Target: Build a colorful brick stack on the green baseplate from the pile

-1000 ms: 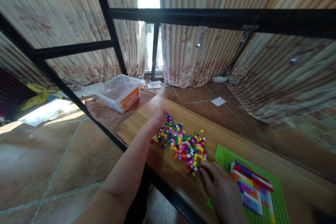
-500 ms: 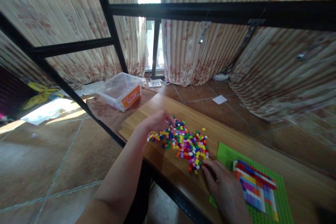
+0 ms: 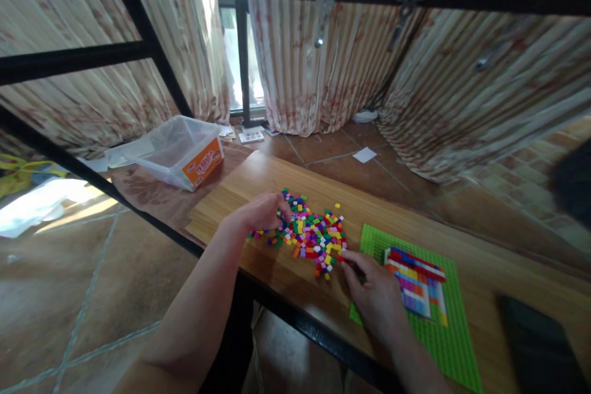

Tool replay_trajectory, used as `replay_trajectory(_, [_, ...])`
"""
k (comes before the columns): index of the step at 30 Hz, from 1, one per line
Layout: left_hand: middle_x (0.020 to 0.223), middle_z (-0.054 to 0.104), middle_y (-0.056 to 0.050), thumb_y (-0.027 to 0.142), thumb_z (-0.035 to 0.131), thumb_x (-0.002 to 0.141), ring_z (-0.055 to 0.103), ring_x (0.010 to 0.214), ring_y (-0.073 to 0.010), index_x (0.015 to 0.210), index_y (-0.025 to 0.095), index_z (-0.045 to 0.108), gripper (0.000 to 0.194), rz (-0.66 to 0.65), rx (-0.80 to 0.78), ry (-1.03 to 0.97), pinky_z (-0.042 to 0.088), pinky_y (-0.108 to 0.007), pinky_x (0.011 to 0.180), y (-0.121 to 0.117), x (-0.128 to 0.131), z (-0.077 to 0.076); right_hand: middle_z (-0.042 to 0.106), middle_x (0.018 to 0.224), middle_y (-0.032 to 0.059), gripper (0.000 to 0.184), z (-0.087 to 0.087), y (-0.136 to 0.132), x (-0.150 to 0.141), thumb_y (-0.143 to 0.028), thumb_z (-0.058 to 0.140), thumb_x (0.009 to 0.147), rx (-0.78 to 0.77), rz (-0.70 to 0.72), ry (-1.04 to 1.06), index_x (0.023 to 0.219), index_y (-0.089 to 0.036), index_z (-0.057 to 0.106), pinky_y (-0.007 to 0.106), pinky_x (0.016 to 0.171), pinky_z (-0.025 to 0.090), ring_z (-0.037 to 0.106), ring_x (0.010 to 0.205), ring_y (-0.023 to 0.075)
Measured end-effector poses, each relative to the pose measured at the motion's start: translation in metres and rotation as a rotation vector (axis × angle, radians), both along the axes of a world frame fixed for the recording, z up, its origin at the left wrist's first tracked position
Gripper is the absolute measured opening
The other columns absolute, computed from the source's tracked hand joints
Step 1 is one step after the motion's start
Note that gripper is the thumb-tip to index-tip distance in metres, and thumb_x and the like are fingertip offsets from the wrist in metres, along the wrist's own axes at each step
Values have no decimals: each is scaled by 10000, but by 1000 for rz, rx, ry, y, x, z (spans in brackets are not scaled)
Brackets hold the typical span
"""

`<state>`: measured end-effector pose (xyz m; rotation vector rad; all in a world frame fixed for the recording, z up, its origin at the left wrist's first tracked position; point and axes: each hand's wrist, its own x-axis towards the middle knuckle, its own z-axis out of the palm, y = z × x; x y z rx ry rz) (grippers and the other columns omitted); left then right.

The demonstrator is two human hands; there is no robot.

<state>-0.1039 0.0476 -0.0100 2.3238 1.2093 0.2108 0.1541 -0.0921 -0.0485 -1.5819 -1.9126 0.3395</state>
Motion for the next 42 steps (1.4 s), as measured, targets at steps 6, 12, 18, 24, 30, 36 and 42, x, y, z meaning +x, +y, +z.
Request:
replay_trajectory(6, [830, 719, -8, 102, 641, 626, 628, 824, -168, 756, 225, 766, 218, 3, 17, -16, 452, -252, 805, 2, -2, -3, 715, 998, 64, 212, -1, 1, -1, -273, 479, 911, -14, 28, -15, 1002, -207, 658, 323, 811, 525, 676, 911, 184])
replay_trajectory(12, [861, 712, -28, 105, 545, 698, 632, 821, -170, 834, 193, 746, 259, 175, 111, 1, 466, -253, 765, 9, -5, -4, 694, 1023, 57, 201, -5, 1, 0, -276, 478, 915, 13, 49, -82, 1013, -231, 648, 302, 759, 526, 668, 906, 182])
replay_trajectory(18, [988, 676, -87, 135, 512, 765, 617, 946, -220, 1029, 198, 725, 345, 354, 258, 45, 473, -308, 890, 23, 3, -12, 692, 985, 55, 204, -5, 1, -1, -276, 457, 932, 59, 15, -83, 994, -209, 640, 297, 777, 525, 667, 893, 174])
replay_trajectory(24, [915, 683, -82, 126, 515, 760, 601, 988, -223, 942, 196, 739, 297, 411, 200, 119, 447, -318, 949, 27, 7, -17, 698, 981, 55, 220, -5, 1, -1, -284, 450, 938, 63, 7, -129, 986, -207, 650, 297, 734, 529, 675, 858, 178])
replay_trajectory(30, [821, 681, -74, 193, 576, 755, 613, 928, -226, 799, 192, 746, 176, 422, 202, 79, 465, -332, 903, 25, 10, -16, 691, 985, 56, 224, -6, 0, 1, -289, 435, 951, 55, 31, -138, 996, -211, 640, 296, 746, 523, 672, 867, 177])
replay_trajectory(36, [842, 715, -52, 175, 582, 740, 632, 853, -185, 807, 197, 754, 186, 463, 123, 26, 482, -285, 830, 26, 10, -18, 687, 1002, 56, 220, -8, 1, 1, -285, 437, 952, 45, 29, -157, 998, -213, 639, 297, 740, 522, 670, 875, 181])
replay_trajectory(42, [812, 714, -51, 171, 603, 697, 634, 797, -185, 769, 176, 739, 154, 426, 97, 36, 481, -270, 741, 25, 11, -14, 691, 1000, 63, 228, -6, 0, 0, -289, 440, 948, 52, 28, -150, 978, -205, 650, 294, 740, 529, 673, 882, 183])
